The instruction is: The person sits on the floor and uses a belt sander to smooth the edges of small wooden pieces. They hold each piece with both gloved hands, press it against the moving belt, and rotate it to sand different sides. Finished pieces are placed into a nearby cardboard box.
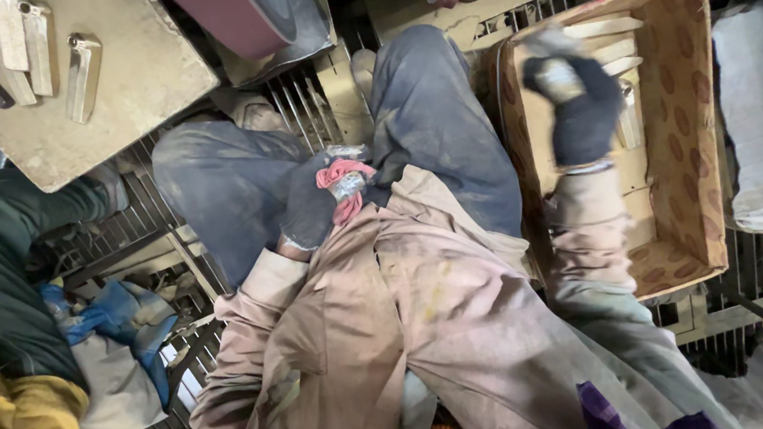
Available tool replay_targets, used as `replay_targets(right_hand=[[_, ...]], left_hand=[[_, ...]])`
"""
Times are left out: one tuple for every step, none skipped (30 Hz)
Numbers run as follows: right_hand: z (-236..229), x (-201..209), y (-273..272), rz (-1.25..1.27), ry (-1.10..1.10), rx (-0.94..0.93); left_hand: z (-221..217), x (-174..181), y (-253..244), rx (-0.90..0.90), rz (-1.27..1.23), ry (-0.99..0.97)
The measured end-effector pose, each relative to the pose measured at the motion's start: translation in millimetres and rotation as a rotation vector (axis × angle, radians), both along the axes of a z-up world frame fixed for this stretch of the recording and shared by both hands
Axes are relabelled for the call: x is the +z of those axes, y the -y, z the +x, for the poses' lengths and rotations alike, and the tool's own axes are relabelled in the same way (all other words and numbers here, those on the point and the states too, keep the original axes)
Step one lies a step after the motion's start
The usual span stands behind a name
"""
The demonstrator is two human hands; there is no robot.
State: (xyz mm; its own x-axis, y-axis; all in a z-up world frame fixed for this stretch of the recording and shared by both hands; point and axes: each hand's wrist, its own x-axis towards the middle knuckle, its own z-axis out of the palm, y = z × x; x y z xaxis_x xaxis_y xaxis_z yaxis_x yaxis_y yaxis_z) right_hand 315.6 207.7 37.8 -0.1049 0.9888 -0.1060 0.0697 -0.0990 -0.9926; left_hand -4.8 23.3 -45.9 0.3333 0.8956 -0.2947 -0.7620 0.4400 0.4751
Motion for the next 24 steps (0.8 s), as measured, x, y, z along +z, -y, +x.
replay_targets(right_hand=[[-19.3,4.0,6.3,0.066,-0.015,0.101],[-38.3,8.0,11.7,0.132,-0.034,0.207],[-52.0,13.6,13.2,0.188,0.024,0.340],[-65.3,18.0,14.0,0.244,0.079,0.480],[-78.5,21.0,16.1,0.204,0.092,0.549],[-91.9,22.3,17.7,0.166,0.101,0.624],[-103.0,22.7,18.9,0.128,0.112,0.700],[-112.6,21.9,20.0,0.271,0.228,0.735],[-121.2,19.9,22.0,0.416,0.341,0.762],[-127.8,17.6,22.5,0.563,0.450,0.785],[-131.1,15.5,23.2,0.564,0.471,0.779],[-132.8,13.3,24.9,0.566,0.493,0.772],[-134.2,10.7,25.1,0.569,0.515,0.765],[-133.7,8.7,23.6,0.576,0.485,0.762],[-133.4,6.8,21.5,0.583,0.455,0.758],[-133.6,5.5,20.1,0.588,0.429,0.751],[-134.1,4.5,19.8,0.530,0.410,0.744],[-134.1,4.1,20.8,0.470,0.393,0.734],[-134.7,4.2,21.0,0.410,0.376,0.725],[-135.3,4.7,21.2,0.440,0.404,0.732],[-137.1,5.4,21.0,0.471,0.430,0.738],[-139.8,6.2,21.6,0.501,0.460,0.743],[-142.3,7.4,22.1,0.500,0.451,0.748],[-143.2,9.5,22.1,0.499,0.441,0.751]], left_hand=[[0.0,5.2,2.0,0.049,0.053,-0.256],[-1.4,13.2,7.4,0.104,0.107,-0.517],[-3.1,20.9,10.6,0.158,0.159,-0.778],[-5.0,27.5,10.9,0.169,0.153,-0.801],[-7.4,32.9,9.5,0.180,0.148,-0.825],[-9.7,38.2,8.8,0.197,0.139,-0.852],[-12.0,42.4,8.4,0.237,0.109,-0.775],[-14.2,45.1,8.0,0.283,0.081,-0.699],[-17.9,47.0,8.8,0.329,0.056,-0.622],[-23.0,48.3,11.4,0.354,0.060,-0.707],[-29.6,48.7,14.8,0.378,0.063,-0.793],[-38.0,47.9,18.7,0.401,0.064,-0.879],[-46.9,45.9,22.0,0.423,0.052,-0.795],[-55.2,42.8,24.5,0.442,0.045,-0.707],[-65.6,39.9,28.3,0.461,0.041,-0.619],[-78.3,36.9,32.7,0.512,0.040,-0.682],[-91.7,33.7,37.1,0.563,0.039,-0.745],[-105.8,30.2,40.9,0.611,0.039,-0.808],[-119.7,26.5,44.9,0.692,0.045,-0.760],[-133.3,22.3,49.2,0.770,0.051,-0.710],[-147.7,16.9,53.1,0.846,0.059,-0.659],[-164.1,9.5,56.3,0.912,0.061,-0.703],[-182.7,0.9,58.9,0.978,0.063,-0.748],[-202.5,-8.4,60.6,1.043,0.066,-0.792]])
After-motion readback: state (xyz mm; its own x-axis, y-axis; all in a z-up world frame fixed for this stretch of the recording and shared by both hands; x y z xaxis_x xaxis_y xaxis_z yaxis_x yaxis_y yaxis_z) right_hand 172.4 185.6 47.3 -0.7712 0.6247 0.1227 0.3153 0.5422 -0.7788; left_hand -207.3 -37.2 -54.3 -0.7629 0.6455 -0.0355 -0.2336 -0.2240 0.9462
